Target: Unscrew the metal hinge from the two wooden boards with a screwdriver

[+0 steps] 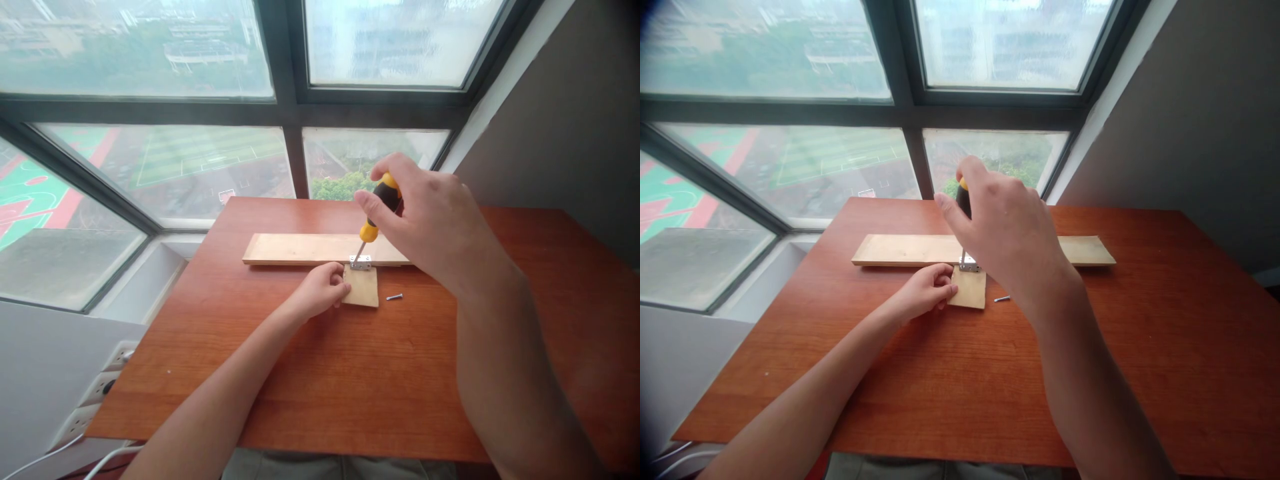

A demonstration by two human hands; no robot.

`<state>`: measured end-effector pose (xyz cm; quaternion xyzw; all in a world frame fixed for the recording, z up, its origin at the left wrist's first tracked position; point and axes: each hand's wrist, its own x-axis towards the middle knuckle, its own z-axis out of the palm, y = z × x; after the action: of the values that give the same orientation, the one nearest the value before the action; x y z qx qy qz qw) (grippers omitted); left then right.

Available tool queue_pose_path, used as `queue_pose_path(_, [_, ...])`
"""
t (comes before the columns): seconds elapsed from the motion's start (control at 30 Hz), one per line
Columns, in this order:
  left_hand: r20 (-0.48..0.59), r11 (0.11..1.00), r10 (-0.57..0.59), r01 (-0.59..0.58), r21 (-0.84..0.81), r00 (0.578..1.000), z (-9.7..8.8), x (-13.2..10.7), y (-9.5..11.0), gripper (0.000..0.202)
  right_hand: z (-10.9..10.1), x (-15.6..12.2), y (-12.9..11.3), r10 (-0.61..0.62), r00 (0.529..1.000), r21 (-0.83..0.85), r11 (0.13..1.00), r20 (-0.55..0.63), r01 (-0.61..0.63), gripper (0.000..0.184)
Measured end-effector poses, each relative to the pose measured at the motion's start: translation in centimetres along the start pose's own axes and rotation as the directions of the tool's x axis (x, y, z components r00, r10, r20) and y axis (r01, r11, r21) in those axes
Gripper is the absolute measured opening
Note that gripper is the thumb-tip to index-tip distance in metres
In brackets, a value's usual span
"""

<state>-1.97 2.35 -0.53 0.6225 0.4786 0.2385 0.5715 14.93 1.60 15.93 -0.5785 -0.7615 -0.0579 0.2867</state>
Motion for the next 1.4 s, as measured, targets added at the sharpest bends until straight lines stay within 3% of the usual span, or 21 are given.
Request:
queue_pose_path(0.3, [-0.053, 1.0, -0.017, 0.017, 0.0, 0.998, -0.4, -0.2, 0.4, 0.018, 0.0, 0.1, 0.1, -0.031, 0.999, 0.052, 0.998, 0.04, 0.029, 0.026])
queue_pose_path(0.47, [-0.039, 0.999, -0.043, 0.042, -0.023, 0.998, -0.3, -0.1, 0.3, 0.021, 0.4, 0.3, 0.2, 0.052, 0.999, -0.018, 0.998, -0.014, -0.053, 0.022])
queue_pose_path(0.67, [-0.028, 0.999, -0.035, 0.035, -0.01, 0.999, -0.4, -0.4, 0.8, 0.02, -0.1, 0.1, 0.3, -0.003, 0.999, 0.059, 0.998, 0.053, 0.0, 0.028])
queue_pose_path(0.93, [-0.026, 1.0, -0.027, 0.027, -0.013, 0.999, -0.4, -0.4, 1.0, 0.017, -0.2, 0.2, 0.0, 0.034, 0.999, -0.013, 0.999, 0.022, -0.034, 0.021])
queue_pose_path(1.3, [0.041, 0.982, -0.046, 0.053, -0.18, 0.998, -0.8, -0.6, 1.3, 0.027, -0.7, -0.2, -0.7, -0.031, 1.0, 0.063, 0.998, 0.004, 0.031, 0.031])
queue_pose_path(1.4, [0.039, 0.979, -0.051, 0.057, -0.194, 0.998, -0.7, -0.6, 1.4, 0.028, -0.4, 0.0, -0.5, 0.011, 1.0, 0.031, 0.999, 0.004, -0.011, 0.028])
